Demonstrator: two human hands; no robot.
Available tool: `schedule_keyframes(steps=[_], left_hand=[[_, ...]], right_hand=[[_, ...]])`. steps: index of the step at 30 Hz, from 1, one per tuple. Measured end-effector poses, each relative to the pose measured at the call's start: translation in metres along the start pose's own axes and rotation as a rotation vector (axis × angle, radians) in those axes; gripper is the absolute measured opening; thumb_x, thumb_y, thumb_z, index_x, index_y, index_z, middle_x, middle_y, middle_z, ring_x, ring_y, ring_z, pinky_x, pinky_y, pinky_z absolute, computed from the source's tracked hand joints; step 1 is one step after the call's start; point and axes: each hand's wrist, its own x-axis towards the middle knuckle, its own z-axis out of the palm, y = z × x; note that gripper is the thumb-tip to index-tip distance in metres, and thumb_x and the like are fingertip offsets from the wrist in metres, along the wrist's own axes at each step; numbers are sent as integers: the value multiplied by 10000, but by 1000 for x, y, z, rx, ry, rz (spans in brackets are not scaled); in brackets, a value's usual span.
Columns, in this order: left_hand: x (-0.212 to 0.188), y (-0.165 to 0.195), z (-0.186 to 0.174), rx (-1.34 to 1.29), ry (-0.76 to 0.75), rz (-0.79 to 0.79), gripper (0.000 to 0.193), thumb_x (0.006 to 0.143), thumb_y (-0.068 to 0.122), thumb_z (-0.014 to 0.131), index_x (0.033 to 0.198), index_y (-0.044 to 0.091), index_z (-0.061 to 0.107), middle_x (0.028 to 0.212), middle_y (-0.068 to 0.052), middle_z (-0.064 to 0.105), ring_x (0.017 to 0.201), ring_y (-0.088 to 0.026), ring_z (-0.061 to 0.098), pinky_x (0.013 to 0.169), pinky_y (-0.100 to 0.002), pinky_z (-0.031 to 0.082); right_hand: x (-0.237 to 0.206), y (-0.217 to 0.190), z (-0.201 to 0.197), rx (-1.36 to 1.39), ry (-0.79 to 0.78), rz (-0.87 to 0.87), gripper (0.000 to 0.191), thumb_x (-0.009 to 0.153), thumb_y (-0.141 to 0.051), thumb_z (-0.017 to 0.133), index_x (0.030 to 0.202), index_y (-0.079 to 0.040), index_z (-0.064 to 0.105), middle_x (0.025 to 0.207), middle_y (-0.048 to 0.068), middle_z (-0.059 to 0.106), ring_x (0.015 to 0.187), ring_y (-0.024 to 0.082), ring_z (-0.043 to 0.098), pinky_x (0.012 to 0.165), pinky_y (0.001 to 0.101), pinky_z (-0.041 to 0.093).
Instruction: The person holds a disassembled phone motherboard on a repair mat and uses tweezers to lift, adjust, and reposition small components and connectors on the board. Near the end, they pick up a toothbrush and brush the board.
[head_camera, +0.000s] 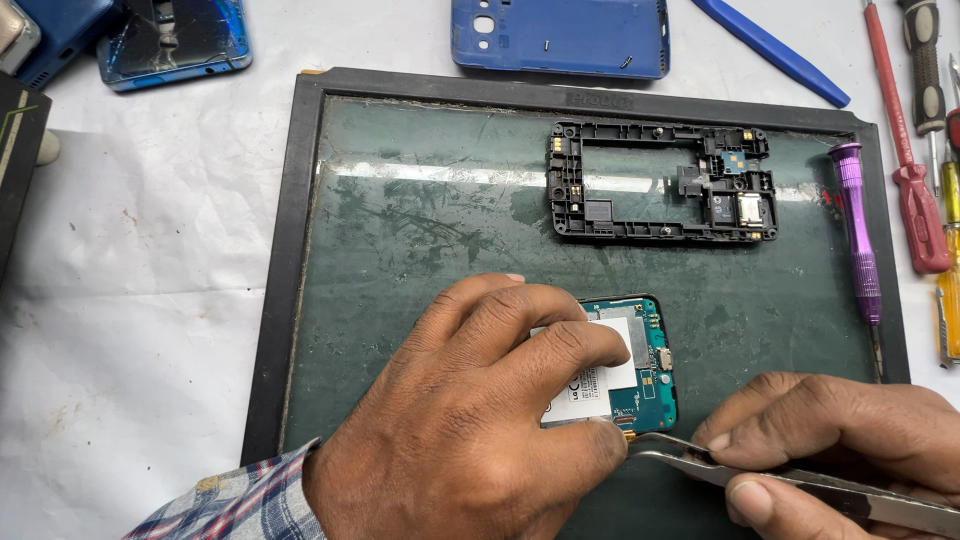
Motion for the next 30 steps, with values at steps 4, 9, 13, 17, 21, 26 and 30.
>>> schedule_keyframes(steps=[4, 9, 13, 17, 21, 26, 30], left_hand=[[0, 0, 0, 3, 3, 3, 91, 883, 137, 711, 816, 111, 766, 1140, -167, 672, 1180, -313, 625, 1054, -578, 466], [1, 1, -2, -7, 8, 1, 79, 873, 133, 714, 821, 106, 767, 1136, -171, 670, 1176, -317, 625, 1051, -578, 466], [1, 2, -2, -21, 14, -6, 73, 871, 124, 717, 825, 104, 769, 1131, -175, 667, 1172, -321, 626, 1047, -578, 465], [1, 1, -3, -12, 4, 1, 62, 852, 121, 723, 814, 102, 769, 1139, -176, 672, 1179, -324, 628, 1052, -578, 467], [0, 1, -3, -31, 9, -8, 56, 852, 113, 724, 823, 102, 771, 1135, -177, 669, 1176, -326, 627, 1050, -578, 465], [1, 2, -3, -36, 9, -12, 50, 852, 110, 728, 827, 99, 769, 1133, -177, 667, 1177, -328, 627, 1047, -579, 464], [1, 2, -5, -32, 0, -6, 46, 823, 110, 737, 850, 96, 771, 1141, -175, 669, 1182, -336, 626, 1048, -586, 459]], right_hand=[[-1, 0, 1, 21, 11, -21, 143, 906, -108, 775, 1019, -56, 703, 939, 160, 721, 847, 246, 756, 676, 386, 631], [-1, -2, 1, 35, 6, -30, 141, 910, -104, 770, 1021, -52, 701, 942, 163, 720, 854, 248, 754, 684, 387, 628], [-1, -3, 0, 23, -3, -11, 142, 905, -110, 775, 1017, -54, 707, 940, 161, 719, 848, 248, 753, 682, 387, 628], [-2, -3, 2, 27, 33, -23, 152, 899, -114, 777, 1020, -52, 708, 945, 166, 718, 849, 250, 751, 680, 386, 628], [-1, -2, -1, -5, 3, -19, 141, 902, -130, 776, 1012, -69, 712, 933, 146, 724, 832, 232, 756, 666, 367, 629], [4, -10, 1, -22, -12, -95, 128, 904, -115, 786, 1010, -76, 727, 936, 136, 742, 835, 223, 752, 670, 359, 640], [13, -25, 3, -6, -79, -255, 138, 905, -102, 786, 1035, -104, 739, 960, 113, 766, 878, 204, 744, 738, 339, 661]])
